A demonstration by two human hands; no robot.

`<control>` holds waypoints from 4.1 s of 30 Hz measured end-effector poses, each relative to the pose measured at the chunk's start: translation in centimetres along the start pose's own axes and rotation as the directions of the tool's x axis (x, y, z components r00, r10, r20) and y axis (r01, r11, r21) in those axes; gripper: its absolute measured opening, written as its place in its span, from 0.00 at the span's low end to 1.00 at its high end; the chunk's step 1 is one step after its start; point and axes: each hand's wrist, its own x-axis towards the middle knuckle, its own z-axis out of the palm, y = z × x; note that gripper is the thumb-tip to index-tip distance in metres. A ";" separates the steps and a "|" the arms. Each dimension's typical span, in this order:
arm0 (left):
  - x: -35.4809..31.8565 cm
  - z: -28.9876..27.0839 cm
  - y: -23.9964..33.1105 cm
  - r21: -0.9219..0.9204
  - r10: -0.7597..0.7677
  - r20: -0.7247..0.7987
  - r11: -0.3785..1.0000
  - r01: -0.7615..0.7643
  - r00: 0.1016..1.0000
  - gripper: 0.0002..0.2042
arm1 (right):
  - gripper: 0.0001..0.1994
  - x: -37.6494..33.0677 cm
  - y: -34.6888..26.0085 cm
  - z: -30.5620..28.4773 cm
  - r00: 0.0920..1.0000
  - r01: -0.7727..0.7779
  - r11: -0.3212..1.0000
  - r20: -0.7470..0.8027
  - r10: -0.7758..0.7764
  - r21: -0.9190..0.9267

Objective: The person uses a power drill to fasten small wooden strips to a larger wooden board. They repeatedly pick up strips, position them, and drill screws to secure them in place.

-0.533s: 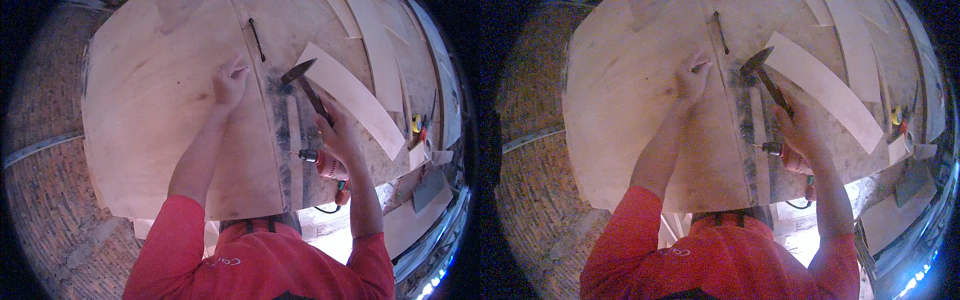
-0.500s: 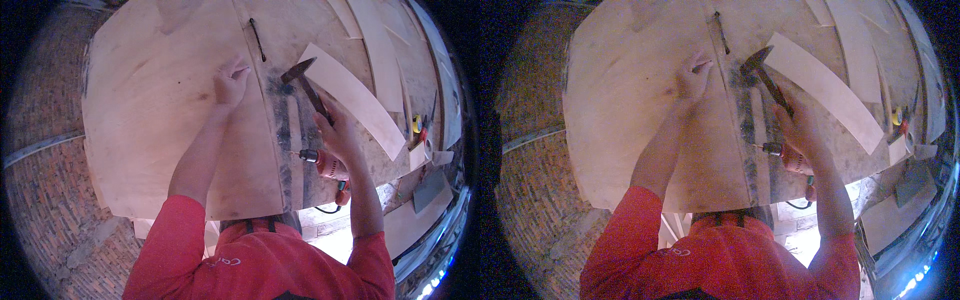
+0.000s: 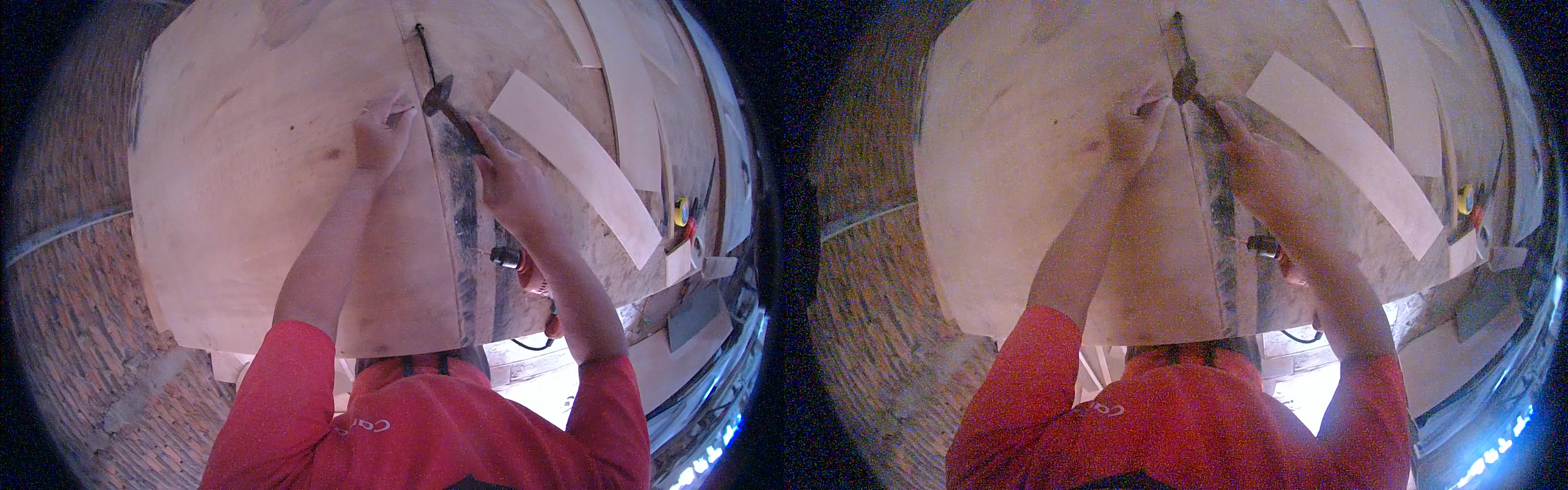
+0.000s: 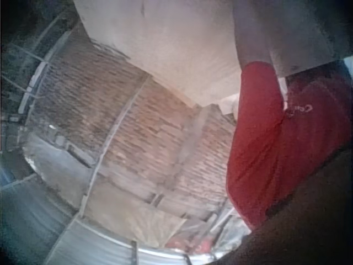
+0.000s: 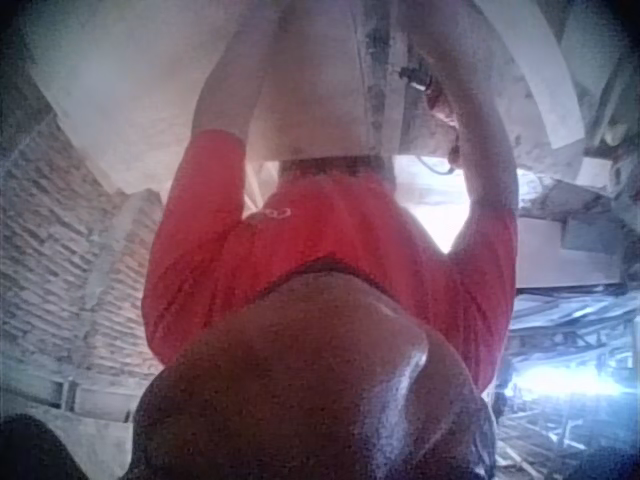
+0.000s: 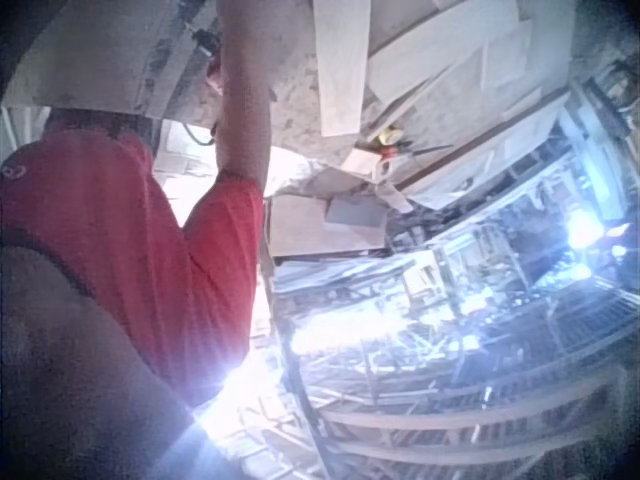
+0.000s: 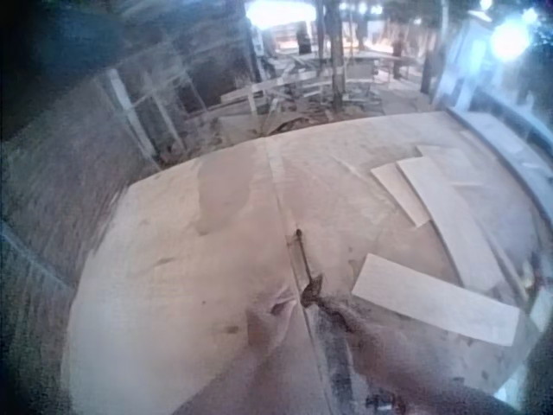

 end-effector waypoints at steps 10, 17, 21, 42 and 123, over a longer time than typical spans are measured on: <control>-0.3 -0.4 0.9 0.022 -0.004 -0.009 1.000 0.004 1.000 0.21 | 0.29 1.8 -1.0 2.3 0.995 0.076 0.979 -0.052 -0.087 -0.189; 0.1 0.1 0.4 0.109 0.198 -0.082 0.976 -0.189 0.977 0.21 | 0.31 2.0 -0.5 2.8 0.980 0.098 0.992 -0.166 -0.110 -0.080; 0.1 -0.1 0.6 0.075 0.111 -0.037 0.991 -0.108 0.993 0.19 | 0.31 2.1 -0.5 2.8 0.986 0.089 0.992 -0.134 -0.101 -0.090; 0.2 0.6 0.1 0.038 0.143 -0.040 0.989 -0.141 0.989 0.21 | 0.18 -9.5 11.8 -4.3 0.968 0.136 0.957 -0.171 -0.184 -0.257; 0.4 1.1 0.2 -0.060 0.003 0.002 0.998 -0.002 1.000 0.06 | 0.25 4.6 -6.9 -13.2 0.994 -0.029 0.982 0.105 0.010 0.189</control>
